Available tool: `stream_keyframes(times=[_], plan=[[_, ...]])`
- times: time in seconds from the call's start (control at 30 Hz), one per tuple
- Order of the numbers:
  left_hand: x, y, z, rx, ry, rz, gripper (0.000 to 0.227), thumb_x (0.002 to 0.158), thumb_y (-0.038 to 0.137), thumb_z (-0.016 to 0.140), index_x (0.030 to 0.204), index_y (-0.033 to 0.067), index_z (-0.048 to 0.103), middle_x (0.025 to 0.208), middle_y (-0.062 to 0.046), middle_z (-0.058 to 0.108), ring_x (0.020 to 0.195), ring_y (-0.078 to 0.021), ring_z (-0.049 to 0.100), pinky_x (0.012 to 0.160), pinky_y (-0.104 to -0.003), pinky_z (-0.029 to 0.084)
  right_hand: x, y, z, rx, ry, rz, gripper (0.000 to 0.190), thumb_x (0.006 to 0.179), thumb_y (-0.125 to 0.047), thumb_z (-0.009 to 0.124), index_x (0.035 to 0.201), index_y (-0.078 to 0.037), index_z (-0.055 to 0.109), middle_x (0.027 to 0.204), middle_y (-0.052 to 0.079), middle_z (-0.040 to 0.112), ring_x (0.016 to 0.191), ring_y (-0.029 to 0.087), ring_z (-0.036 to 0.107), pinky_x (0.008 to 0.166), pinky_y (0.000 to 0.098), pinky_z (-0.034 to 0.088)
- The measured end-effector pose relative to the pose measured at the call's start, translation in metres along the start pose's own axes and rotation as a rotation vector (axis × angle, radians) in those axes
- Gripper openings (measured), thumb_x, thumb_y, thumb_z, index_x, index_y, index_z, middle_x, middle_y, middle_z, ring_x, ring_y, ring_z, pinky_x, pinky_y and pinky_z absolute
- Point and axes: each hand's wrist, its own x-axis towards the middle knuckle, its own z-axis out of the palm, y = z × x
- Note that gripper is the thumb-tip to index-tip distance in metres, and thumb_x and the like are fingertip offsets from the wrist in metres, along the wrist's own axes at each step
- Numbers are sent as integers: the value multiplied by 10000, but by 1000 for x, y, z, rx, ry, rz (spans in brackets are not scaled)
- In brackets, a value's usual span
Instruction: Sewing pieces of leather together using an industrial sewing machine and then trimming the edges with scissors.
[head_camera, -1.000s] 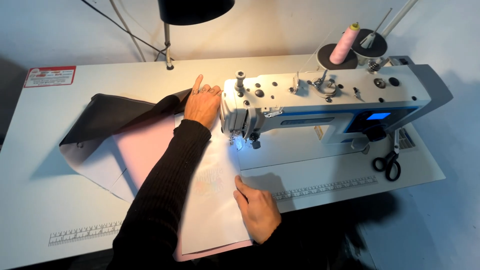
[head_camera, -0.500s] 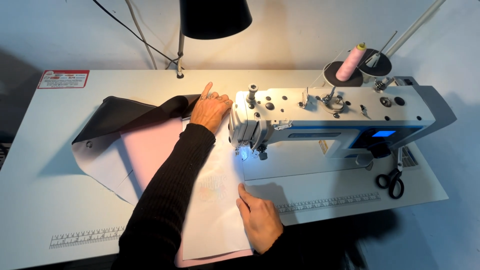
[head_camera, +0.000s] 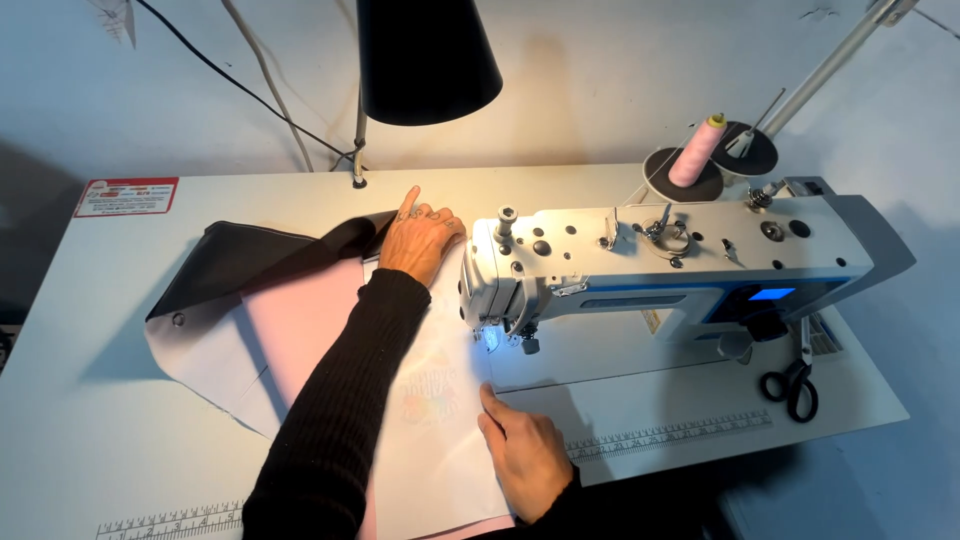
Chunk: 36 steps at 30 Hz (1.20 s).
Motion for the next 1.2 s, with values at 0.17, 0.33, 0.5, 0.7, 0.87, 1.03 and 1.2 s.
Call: stream_keyframes(times=[0.17, 0.33, 0.5, 0.7, 0.87, 1.03, 1.2], plan=[[10, -6, 7, -32, 23, 19, 165, 953, 233, 624, 899, 180, 771, 876, 16, 700, 923, -214, 643, 1264, -423, 240, 10, -7, -3, -12, 11, -24, 409, 944, -272, 619, 1329, -142, 668, 930, 236, 712, 903, 426, 680, 762, 475, 557], [11, -12, 15, -46, 17, 34, 184, 965, 230, 613, 908, 192, 784, 872, 14, 702, 925, -213, 645, 1269, -424, 236, 14, -11, 0, -21, -50, 47, 404, 951, -274, 611, 1329, -132, 641, 930, 225, 716, 894, 412, 694, 767, 467, 559], [13, -12, 11, -59, 12, 36, 179, 961, 227, 620, 912, 180, 786, 865, 4, 702, 905, -219, 642, 1266, -434, 228, 16, -8, 2, -31, -26, 20, 425, 947, -271, 616, 1349, -137, 650, 920, 231, 711, 893, 414, 692, 763, 468, 557], [12, -21, 15, -67, 59, 27, 149, 961, 191, 643, 920, 170, 784, 862, -2, 700, 884, -213, 648, 1282, -435, 233, 24, -2, 7, -38, 9, -21, 414, 946, -267, 621, 1340, -150, 662, 893, 234, 711, 881, 420, 687, 751, 478, 546], [21, -25, 18, -55, 54, 42, 144, 950, 188, 650, 903, 165, 784, 850, -6, 695, 876, -216, 646, 1264, -445, 243, 32, 1, 6, -28, 38, -61, 379, 945, -256, 628, 1301, -132, 671, 881, 238, 711, 872, 425, 683, 742, 484, 542], [25, -34, 29, -76, 91, 41, 134, 936, 214, 664, 885, 171, 781, 855, 8, 692, 913, -214, 644, 1261, -433, 256, 43, -6, 3, -26, 13, -47, 388, 960, -257, 606, 1317, -112, 650, 878, 241, 702, 870, 414, 690, 748, 481, 541], [34, -38, 34, -55, 92, 64, 133, 957, 203, 665, 903, 175, 783, 865, 10, 689, 899, -212, 638, 1275, -432, 254, 54, -1, 6, -20, 23, -58, 384, 960, -253, 611, 1314, -109, 656, 885, 244, 699, 864, 416, 686, 746, 485, 541]])
